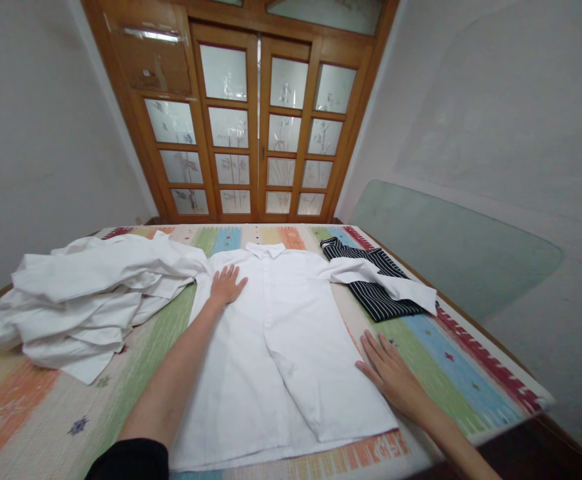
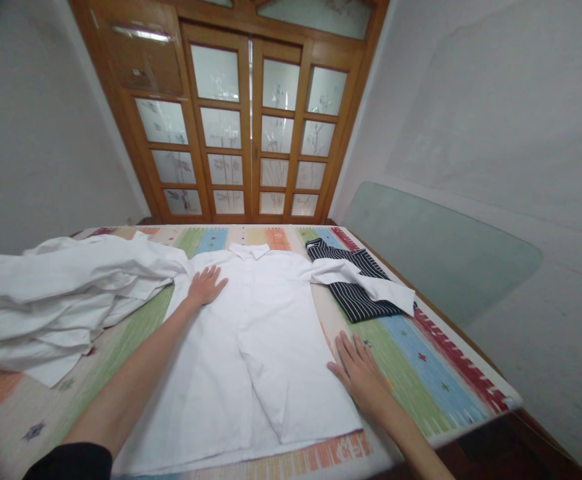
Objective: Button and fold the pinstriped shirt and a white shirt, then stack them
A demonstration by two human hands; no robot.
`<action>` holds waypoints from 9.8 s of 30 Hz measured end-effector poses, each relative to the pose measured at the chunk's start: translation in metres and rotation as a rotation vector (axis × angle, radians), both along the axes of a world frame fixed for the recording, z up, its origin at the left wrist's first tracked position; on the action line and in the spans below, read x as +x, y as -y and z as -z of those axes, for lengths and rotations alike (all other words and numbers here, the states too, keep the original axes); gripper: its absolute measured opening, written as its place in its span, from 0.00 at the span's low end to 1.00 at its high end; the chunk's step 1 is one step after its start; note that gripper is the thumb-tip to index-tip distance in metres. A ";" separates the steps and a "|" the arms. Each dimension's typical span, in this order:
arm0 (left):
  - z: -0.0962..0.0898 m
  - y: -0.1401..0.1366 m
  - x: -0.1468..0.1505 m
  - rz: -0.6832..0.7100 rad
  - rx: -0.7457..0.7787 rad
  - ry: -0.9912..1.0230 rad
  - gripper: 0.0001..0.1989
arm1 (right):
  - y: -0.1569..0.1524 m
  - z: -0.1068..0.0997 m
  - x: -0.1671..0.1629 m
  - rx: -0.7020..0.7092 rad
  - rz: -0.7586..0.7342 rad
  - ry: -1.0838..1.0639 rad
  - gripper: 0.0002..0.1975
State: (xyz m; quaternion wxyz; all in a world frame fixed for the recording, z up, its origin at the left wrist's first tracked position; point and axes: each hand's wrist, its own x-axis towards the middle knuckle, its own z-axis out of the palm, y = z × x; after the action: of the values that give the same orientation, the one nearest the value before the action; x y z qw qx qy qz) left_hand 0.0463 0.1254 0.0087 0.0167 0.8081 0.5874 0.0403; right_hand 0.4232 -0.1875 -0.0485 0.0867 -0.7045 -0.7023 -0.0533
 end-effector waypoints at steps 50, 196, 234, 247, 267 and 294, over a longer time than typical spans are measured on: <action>0.001 0.197 -0.144 -0.141 0.154 0.102 0.14 | -0.012 0.011 -0.042 0.143 0.032 -0.070 0.25; 0.010 -0.074 0.068 0.161 0.003 0.105 0.29 | -0.033 -0.041 -0.091 -0.005 -1.010 -0.048 0.27; 0.020 -0.086 0.074 0.181 0.159 0.211 0.22 | -0.386 -0.046 -0.183 0.249 0.171 -0.447 0.10; 0.006 -0.091 0.087 0.049 0.122 0.316 0.20 | -0.390 -0.041 -0.182 0.283 0.139 -0.450 0.10; 0.014 -0.108 0.099 0.073 0.131 0.475 0.14 | -0.395 -0.038 -0.178 0.274 0.175 -0.502 0.11; 0.028 -0.125 0.100 0.156 0.147 0.882 0.06 | -0.406 -0.032 -0.162 0.326 0.062 -1.029 0.17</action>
State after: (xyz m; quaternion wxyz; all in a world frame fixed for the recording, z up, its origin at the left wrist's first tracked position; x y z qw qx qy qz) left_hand 0.1465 0.2507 -0.0195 0.2110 0.7546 0.4569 0.4211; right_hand 0.2613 0.2189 -0.0167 0.5261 -0.6373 -0.5307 0.1879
